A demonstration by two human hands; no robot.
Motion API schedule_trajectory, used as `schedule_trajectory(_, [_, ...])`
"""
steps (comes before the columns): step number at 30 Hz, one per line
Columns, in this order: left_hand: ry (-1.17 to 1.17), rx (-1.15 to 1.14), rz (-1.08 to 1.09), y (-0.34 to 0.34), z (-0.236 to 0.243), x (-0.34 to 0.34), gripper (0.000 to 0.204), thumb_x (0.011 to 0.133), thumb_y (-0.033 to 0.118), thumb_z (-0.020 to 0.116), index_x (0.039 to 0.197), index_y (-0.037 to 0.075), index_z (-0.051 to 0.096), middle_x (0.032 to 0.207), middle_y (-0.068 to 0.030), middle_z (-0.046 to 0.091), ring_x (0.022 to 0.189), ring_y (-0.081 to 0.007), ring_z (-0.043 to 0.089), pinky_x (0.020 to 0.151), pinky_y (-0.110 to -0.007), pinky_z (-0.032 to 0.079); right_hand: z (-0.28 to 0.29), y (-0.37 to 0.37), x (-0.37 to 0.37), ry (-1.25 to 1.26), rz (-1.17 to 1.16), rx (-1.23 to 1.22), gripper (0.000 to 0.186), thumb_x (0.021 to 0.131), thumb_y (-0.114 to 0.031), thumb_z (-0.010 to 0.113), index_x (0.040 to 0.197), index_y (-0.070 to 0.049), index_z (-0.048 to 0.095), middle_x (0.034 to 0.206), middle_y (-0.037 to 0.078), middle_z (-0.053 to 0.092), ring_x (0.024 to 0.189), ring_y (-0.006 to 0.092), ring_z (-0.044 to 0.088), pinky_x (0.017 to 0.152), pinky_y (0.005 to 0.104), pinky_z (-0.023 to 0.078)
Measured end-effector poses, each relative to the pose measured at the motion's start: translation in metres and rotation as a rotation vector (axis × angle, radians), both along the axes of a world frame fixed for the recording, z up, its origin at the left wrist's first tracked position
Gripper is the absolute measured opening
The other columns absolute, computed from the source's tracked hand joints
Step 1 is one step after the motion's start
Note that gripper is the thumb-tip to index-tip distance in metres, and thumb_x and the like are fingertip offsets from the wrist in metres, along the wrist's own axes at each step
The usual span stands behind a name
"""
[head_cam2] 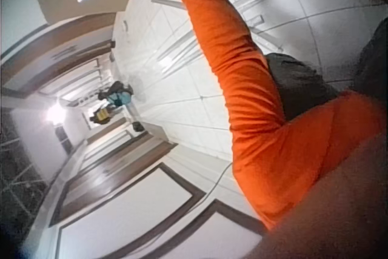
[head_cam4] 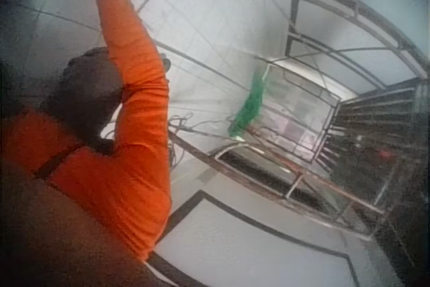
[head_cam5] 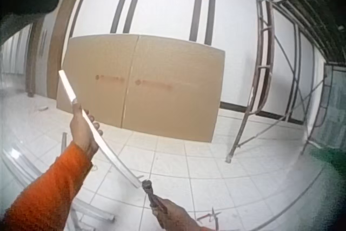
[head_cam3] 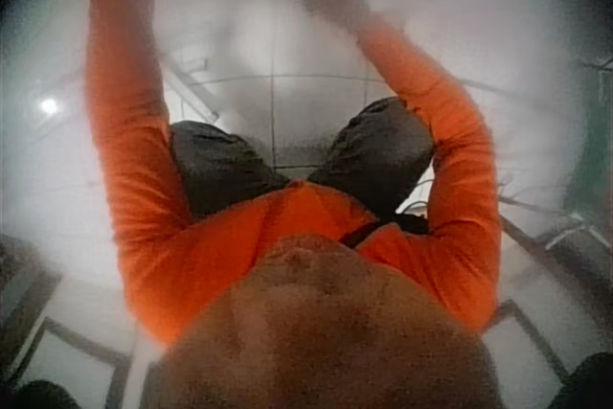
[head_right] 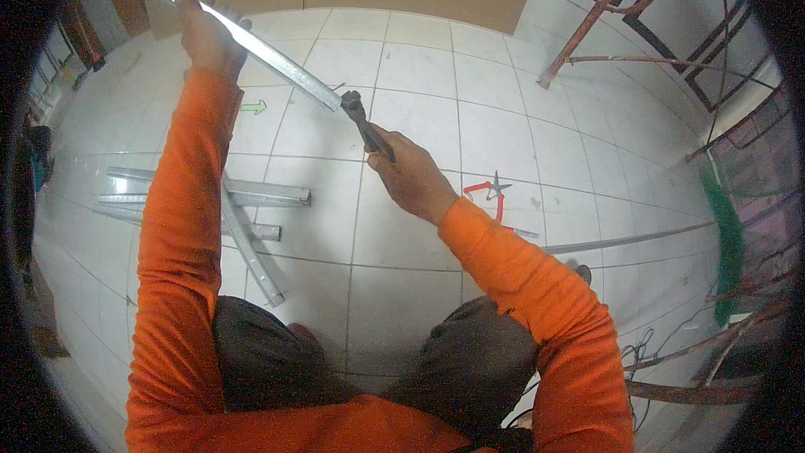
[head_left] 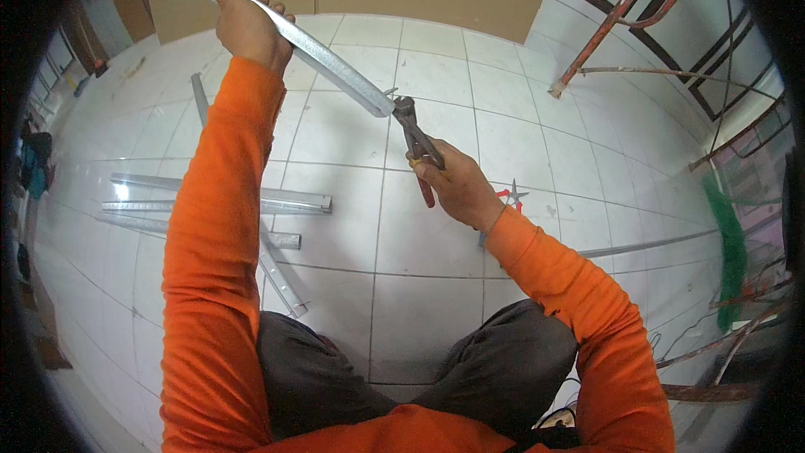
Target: The person uses end-cutting pliers and shears to cut and trim metal studs, handling the studs one at a time and setting tools down on the floor between actions.
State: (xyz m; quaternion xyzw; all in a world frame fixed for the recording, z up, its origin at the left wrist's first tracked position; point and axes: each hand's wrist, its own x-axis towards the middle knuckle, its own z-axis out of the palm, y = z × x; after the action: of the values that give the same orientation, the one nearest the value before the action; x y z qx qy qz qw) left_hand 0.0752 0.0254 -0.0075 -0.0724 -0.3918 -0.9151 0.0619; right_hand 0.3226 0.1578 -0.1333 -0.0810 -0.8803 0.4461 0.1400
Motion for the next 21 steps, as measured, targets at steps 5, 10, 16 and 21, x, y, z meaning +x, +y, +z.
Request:
schedule_trajectory(5, [0.018,-0.005,-0.041,0.006,-0.003,0.0,0.051,0.099,0.057,0.042,0.099,0.007,0.046,0.079,-0.0063,0.046,0.063,-0.018,0.047,0.058,-0.036,0.042,0.005,-0.001,0.002,-0.081,0.027,0.033,0.043,0.097,-0.012,0.055,0.139,-0.005,0.047,0.102,0.018,0.06,0.092,0.0332,0.06,0.084,0.041,0.049])
schedule_trajectory(10, [0.081,-0.007,-0.05,0.002,-0.005,-0.01,0.052,0.096,0.059,0.049,0.106,0.007,0.049,0.079,-0.0063,0.05,0.063,-0.0188,0.051,0.056,-0.036,0.044,0.006,-0.006,0.001,-0.037,-0.036,0.206,0.036,0.097,-0.012,0.056,0.131,-0.002,0.051,0.102,0.017,0.059,0.091,0.0329,0.059,0.082,0.04,0.048])
schedule_trajectory(16, [0.297,-0.007,0.024,0.016,0.014,0.028,0.038,0.098,0.041,0.057,0.107,0.005,0.053,0.075,-0.0025,0.052,0.058,-0.0137,0.052,0.05,-0.028,0.044,-0.013,0.003,-0.003,0.014,-0.093,0.278,0.027,0.097,-0.012,0.058,0.12,0.001,0.057,0.099,0.017,0.062,0.086,0.0309,0.06,0.079,0.0385,0.048])
schedule_trajectory(21, [0.98,-0.3,0.478,0.044,0.003,0.068,0.034,0.098,0.027,0.064,0.113,-0.002,0.055,0.071,-0.0025,0.053,0.053,-0.0133,0.05,0.049,-0.026,0.047,-0.002,0.012,-0.001,-0.072,-0.101,0.28,0.02,0.097,-0.012,0.057,0.113,0.001,0.059,0.09,0.02,0.065,0.081,0.0343,0.062,0.075,0.0403,0.05])
